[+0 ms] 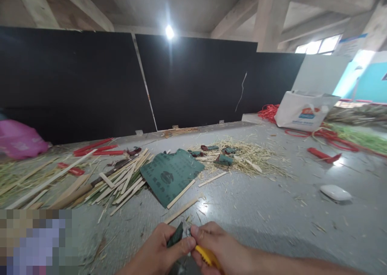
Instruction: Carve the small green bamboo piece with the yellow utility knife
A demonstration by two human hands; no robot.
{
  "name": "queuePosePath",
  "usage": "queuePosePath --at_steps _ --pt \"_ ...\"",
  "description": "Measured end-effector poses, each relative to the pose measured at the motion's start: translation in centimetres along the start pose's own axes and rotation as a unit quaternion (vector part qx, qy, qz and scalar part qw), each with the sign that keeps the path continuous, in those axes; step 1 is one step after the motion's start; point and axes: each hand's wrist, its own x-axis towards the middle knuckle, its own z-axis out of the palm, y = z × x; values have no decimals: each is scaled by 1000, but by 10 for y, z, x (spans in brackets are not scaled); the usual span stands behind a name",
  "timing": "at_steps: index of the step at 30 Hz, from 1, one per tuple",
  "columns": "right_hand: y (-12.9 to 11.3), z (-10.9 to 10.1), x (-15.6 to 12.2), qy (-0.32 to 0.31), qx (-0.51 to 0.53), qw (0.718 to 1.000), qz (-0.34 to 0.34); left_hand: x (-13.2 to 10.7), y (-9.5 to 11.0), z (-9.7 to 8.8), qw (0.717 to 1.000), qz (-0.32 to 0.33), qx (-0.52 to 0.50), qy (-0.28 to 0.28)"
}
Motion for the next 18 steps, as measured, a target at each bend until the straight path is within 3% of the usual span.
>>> queuePosePath --at_steps 7,12,15,18 --pt "4 -1 2 -7 -25 999 28 -1 3 1 1000 7 -5 -3" --pt "-2 -3 6 116 75 989 45 -2 7 3 998 -24 45 46" --pt "-8 -10 10 102 76 990 63 0 -8 5 996 -34 49 62" --pt "-13 -12 10 55 73 988 121 4 -29 8 991 -52 -8 123"
